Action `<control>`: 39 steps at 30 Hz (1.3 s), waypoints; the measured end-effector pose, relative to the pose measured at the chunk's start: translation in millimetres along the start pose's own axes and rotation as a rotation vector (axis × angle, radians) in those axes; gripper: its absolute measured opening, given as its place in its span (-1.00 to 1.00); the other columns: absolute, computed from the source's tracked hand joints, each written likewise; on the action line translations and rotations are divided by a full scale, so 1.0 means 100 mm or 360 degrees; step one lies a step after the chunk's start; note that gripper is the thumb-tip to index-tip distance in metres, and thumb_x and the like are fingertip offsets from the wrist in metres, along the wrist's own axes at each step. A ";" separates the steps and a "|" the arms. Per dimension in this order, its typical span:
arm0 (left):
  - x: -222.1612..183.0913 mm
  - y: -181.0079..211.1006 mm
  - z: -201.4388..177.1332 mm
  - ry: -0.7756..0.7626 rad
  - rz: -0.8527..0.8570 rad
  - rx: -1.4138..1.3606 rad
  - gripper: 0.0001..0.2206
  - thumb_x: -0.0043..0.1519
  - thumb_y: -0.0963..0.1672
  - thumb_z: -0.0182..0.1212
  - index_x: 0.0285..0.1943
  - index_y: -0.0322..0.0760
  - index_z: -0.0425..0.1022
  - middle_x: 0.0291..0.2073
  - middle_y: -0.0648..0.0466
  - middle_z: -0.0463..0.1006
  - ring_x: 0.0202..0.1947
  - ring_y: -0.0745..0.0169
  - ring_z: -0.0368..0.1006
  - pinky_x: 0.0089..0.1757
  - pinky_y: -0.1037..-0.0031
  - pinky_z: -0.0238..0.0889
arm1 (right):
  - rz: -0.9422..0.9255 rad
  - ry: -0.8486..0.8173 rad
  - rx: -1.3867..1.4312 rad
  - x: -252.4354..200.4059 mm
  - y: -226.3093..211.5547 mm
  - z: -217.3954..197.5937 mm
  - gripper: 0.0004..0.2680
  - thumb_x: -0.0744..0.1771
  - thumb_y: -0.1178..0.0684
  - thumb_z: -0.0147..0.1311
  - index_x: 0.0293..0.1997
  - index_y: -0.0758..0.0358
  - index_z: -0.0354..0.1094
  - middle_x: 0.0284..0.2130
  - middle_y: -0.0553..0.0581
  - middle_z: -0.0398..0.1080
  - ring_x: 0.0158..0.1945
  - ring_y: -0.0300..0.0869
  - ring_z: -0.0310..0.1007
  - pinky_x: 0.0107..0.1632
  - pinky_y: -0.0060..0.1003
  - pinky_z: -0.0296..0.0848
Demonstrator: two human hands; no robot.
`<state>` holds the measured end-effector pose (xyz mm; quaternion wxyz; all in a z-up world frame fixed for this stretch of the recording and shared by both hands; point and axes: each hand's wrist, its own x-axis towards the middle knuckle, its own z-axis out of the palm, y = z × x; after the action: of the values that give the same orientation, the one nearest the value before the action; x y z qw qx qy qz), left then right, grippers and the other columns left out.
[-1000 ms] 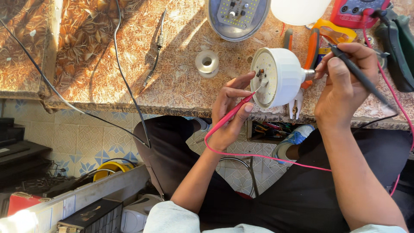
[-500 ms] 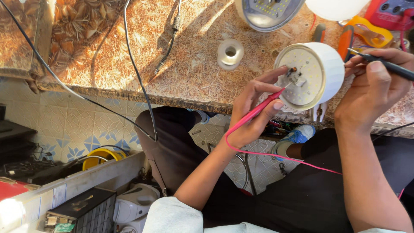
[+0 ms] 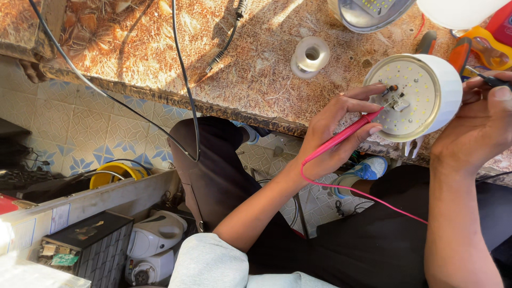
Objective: The person solders components inside an LED bulb and then attaches the outer translucent cover.
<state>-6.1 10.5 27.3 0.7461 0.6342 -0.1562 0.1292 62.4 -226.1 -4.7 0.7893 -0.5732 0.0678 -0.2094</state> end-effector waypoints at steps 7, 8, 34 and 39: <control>0.00 0.00 0.00 -0.0017 -0.0007 -0.0001 -0.82 0.43 -0.08 0.17 0.14 -0.15 0.39 0.34 -0.04 0.45 0.45 0.04 0.40 0.48 0.24 0.27 | -0.0054 -0.0048 -0.0030 0.03 0.05 -0.06 -0.81 0.36 0.00 0.10 0.04 0.14 0.36 -0.11 0.00 0.39 -0.03 -0.30 0.40 0.17 -0.41 0.38; 0.00 0.00 0.00 -0.0012 -0.0008 -0.0002 -0.82 0.43 -0.08 0.17 0.14 -0.15 0.39 0.34 -0.04 0.45 0.45 0.04 0.40 0.48 0.24 0.27 | -0.0052 -0.0051 -0.0032 0.03 0.06 -0.08 -0.81 0.36 0.00 0.10 0.04 0.14 0.36 -0.11 0.00 0.39 -0.03 -0.30 0.40 0.17 -0.41 0.38; -0.02 -0.04 0.00 -0.0047 -0.0002 -0.0008 -0.83 0.46 -0.12 0.15 0.18 -0.15 0.37 0.38 -0.06 0.41 0.47 0.05 0.39 0.49 0.26 0.26 | -0.0094 -0.0048 -0.0105 0.02 0.01 -0.04 -0.82 0.36 0.00 0.10 0.02 0.17 0.37 -0.03 0.00 0.39 0.02 -0.30 0.38 0.21 -0.42 0.42; -0.02 -0.04 0.00 -0.0046 0.0024 0.0008 -0.83 0.46 -0.12 0.15 0.18 -0.16 0.36 0.38 -0.03 0.41 0.49 0.06 0.37 0.50 0.24 0.26 | -0.0083 -0.0029 -0.0052 0.01 0.00 -0.01 -0.82 0.34 0.01 0.10 0.01 0.19 0.37 -0.05 0.00 0.38 -0.02 -0.28 0.39 0.17 -0.42 0.44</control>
<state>-6.1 9.7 22.8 0.7411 0.6368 -0.1712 0.1259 63.4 -227.2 -5.3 0.7748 -0.5894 0.0490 -0.2234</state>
